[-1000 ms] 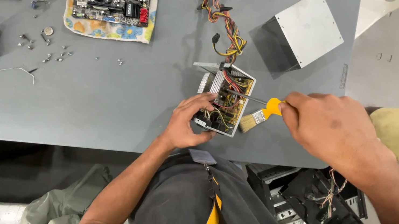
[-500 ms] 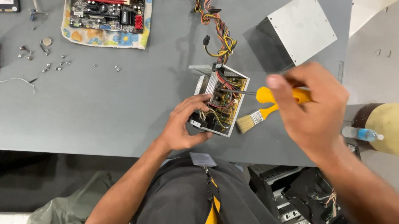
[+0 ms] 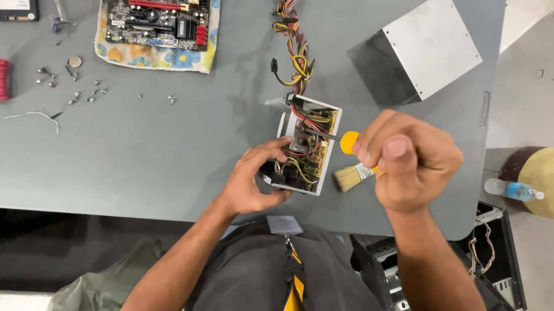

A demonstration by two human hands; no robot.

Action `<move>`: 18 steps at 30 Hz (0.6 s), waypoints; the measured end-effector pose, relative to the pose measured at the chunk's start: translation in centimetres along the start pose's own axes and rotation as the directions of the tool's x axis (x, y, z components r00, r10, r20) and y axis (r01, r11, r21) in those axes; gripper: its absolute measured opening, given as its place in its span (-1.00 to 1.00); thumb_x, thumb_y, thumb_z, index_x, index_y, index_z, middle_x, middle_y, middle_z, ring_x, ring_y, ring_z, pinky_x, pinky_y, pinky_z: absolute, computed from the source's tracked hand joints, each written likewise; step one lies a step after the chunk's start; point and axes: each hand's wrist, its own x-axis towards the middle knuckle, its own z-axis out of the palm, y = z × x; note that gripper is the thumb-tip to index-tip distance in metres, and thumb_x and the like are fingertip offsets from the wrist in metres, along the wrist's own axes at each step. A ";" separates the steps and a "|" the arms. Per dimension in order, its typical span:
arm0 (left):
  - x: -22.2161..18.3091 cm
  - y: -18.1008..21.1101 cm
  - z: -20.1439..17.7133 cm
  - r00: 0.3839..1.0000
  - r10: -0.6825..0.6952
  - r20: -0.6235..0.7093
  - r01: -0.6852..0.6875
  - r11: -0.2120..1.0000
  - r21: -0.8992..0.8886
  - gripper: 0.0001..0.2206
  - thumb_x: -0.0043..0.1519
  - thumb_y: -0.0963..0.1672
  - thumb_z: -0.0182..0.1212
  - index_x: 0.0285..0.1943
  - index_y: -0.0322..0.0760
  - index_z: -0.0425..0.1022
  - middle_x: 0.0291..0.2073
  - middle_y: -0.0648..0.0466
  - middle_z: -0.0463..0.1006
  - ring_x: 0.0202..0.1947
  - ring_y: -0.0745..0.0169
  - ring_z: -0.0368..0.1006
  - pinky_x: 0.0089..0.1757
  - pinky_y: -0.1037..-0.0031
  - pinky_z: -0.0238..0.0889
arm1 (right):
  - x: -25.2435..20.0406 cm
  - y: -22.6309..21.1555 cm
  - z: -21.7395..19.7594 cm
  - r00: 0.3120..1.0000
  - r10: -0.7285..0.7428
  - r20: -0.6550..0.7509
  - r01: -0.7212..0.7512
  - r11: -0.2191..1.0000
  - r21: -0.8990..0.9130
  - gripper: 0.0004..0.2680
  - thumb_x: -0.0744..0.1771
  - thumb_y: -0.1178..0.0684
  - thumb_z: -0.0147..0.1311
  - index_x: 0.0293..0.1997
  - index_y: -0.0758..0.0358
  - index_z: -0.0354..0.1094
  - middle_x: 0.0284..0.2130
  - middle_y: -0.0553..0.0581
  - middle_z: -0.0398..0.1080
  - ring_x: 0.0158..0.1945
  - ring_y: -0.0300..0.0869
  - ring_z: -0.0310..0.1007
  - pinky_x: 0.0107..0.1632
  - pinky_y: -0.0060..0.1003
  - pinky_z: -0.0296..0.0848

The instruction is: Opening a computer power supply unit by unscrewing the case and then inspecting the internal components with a screwdriver and brush.

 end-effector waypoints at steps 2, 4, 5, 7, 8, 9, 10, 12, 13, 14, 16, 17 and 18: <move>-0.1 -0.1 -0.2 1.000 -0.015 -0.007 0.015 1.000 -0.003 -0.49 -0.16 -0.12 0.57 -0.02 -0.10 0.48 0.23 -0.03 0.56 0.21 -0.18 0.48 0.08 0.14 0.25 | 0.3 0.2 0.3 0.999 0.013 0.050 -0.015 0.999 0.038 -0.66 0.41 0.06 -0.04 -0.66 0.18 0.14 -0.74 0.10 0.28 -0.64 -0.13 0.36 -0.56 -0.39 0.35; -0.4 -0.2 -0.5 0.999 -0.034 -0.016 0.033 0.999 -0.009 -0.49 -0.16 -0.12 0.56 -0.01 -0.09 0.47 0.24 -0.03 0.56 0.20 -0.17 0.48 0.07 0.17 0.25 | 0.2 1.1 0.9 0.994 0.027 0.102 -0.035 0.997 0.074 -0.68 0.39 0.01 0.00 -0.63 0.21 0.17 -0.71 0.10 0.31 -0.62 -0.13 0.38 -0.53 -0.39 0.38; -0.5 -0.3 -0.6 0.999 -0.047 -0.014 0.047 0.999 -0.010 -0.49 -0.16 -0.13 0.55 0.00 -0.09 0.47 0.24 -0.03 0.55 0.18 -0.19 0.49 0.07 0.16 0.25 | 0.0 1.9 1.3 0.996 -0.007 0.089 -0.006 0.989 0.145 -0.74 0.40 0.00 0.04 -0.49 0.23 0.17 -0.55 0.18 0.32 -0.46 -0.07 0.47 -0.38 -0.33 0.46; -0.5 -0.5 -0.5 0.998 -0.057 -0.018 0.057 0.998 -0.013 -0.48 -0.16 -0.14 0.53 0.02 -0.09 0.47 0.24 -0.04 0.55 0.15 -0.22 0.50 0.07 0.15 0.25 | -0.4 2.7 2.2 0.996 -0.041 0.081 0.023 0.976 0.215 -0.78 0.40 -0.01 0.07 -0.35 0.26 0.17 -0.39 0.26 0.33 -0.30 -0.01 0.55 -0.22 -0.27 0.54; -0.5 -0.5 -0.6 0.999 -0.051 -0.016 0.051 0.998 -0.020 -0.48 -0.15 -0.13 0.52 0.02 -0.08 0.46 0.25 -0.05 0.55 0.13 -0.25 0.51 0.05 0.13 0.26 | -0.6 3.0 2.8 0.997 -0.072 0.013 0.069 0.986 0.154 -0.75 0.40 -0.04 0.08 -0.37 0.30 0.23 -0.41 0.24 0.31 -0.32 -0.03 0.52 -0.24 -0.28 0.49; -0.5 -0.6 -0.8 0.999 -0.045 -0.015 0.045 0.999 -0.028 -0.48 -0.15 -0.12 0.51 0.03 -0.08 0.45 0.25 -0.06 0.55 0.11 -0.28 0.51 0.04 0.12 0.27 | -0.7 3.2 3.5 0.993 -0.106 -0.053 0.111 0.990 0.091 -0.71 0.41 -0.08 0.09 -0.40 0.34 0.29 -0.42 0.22 0.29 -0.35 -0.05 0.48 -0.26 -0.29 0.45; -0.5 -0.6 -0.9 0.999 -0.048 -0.023 0.047 0.999 -0.021 -0.48 -0.15 -0.12 0.51 0.03 -0.08 0.45 0.25 -0.06 0.55 0.11 -0.28 0.51 0.04 0.12 0.27 | -0.5 3.1 3.7 0.993 -0.105 -0.051 0.110 0.989 0.101 -0.71 0.41 -0.08 0.09 -0.40 0.34 0.29 -0.42 0.22 0.29 -0.35 -0.05 0.48 -0.26 -0.29 0.45; -0.7 -0.9 -0.9 0.998 -0.061 -0.014 0.060 0.997 -0.054 -0.48 -0.13 -0.12 0.49 0.05 -0.08 0.44 0.26 -0.03 0.54 0.07 -0.28 0.53 0.02 0.13 0.29 | -0.2 3.0 3.9 0.992 -0.120 -0.040 0.118 0.992 -0.048 -0.63 0.40 -0.24 0.08 -0.38 0.33 0.41 -0.35 0.13 0.11 -0.29 -0.14 0.32 -0.20 -0.31 0.42; -0.6 -1.0 -1.2 0.998 -0.062 -0.021 0.060 0.997 -0.051 -0.48 -0.13 -0.12 0.49 0.05 -0.08 0.44 0.26 -0.03 0.54 0.07 -0.28 0.53 0.02 0.13 0.29 | -0.2 3.1 4.2 0.992 -0.120 -0.036 0.119 0.992 -0.042 -0.63 0.40 -0.24 0.08 -0.38 0.33 0.41 -0.35 0.13 0.11 -0.29 -0.14 0.32 -0.20 -0.31 0.42; -0.6 -1.0 -1.2 0.996 -0.081 -0.023 0.079 0.993 -0.084 -0.49 -0.14 -0.13 0.49 0.04 -0.09 0.46 0.24 -0.05 0.55 0.09 -0.28 0.53 0.04 0.13 0.29 | -0.3 3.1 4.2 0.992 -0.127 0.011 0.127 0.990 -0.067 -0.62 0.39 -0.26 0.06 -0.37 0.35 0.44 -0.36 0.13 0.11 -0.30 -0.14 0.30 -0.19 -0.30 0.40; -0.6 -0.9 -1.4 0.995 -0.100 -0.030 0.096 0.988 -0.118 -0.50 -0.15 -0.14 0.48 0.03 -0.10 0.47 0.23 -0.07 0.56 0.10 -0.27 0.53 0.06 0.13 0.29 | -0.2 3.2 4.4 0.989 -0.131 0.063 0.136 0.987 -0.088 -0.60 0.39 -0.27 0.05 -0.35 0.37 0.48 -0.38 0.14 0.11 -0.32 -0.13 0.28 -0.19 -0.29 0.38; -0.5 -0.9 -1.6 0.994 -0.103 -0.019 0.100 0.989 -0.111 -0.49 -0.16 -0.13 0.49 0.03 -0.08 0.48 0.21 -0.06 0.57 0.09 -0.26 0.54 0.06 0.13 0.30 | 0.0 3.3 4.5 0.987 -0.123 0.101 0.130 0.989 -0.067 -0.59 0.38 -0.28 0.05 -0.36 0.39 0.49 -0.40 0.15 0.13 -0.36 -0.13 0.28 -0.20 -0.27 0.39; -0.4 -0.8 -1.9 0.994 -0.105 -0.010 0.103 0.989 -0.101 -0.48 -0.17 -0.13 0.50 0.03 -0.06 0.49 0.20 -0.04 0.59 0.09 -0.25 0.55 0.05 0.13 0.32 | 0.3 3.5 4.7 0.983 -0.117 0.139 0.125 0.991 -0.043 -0.57 0.37 -0.29 0.06 -0.38 0.40 0.51 -0.42 0.16 0.16 -0.39 -0.13 0.28 -0.21 -0.26 0.40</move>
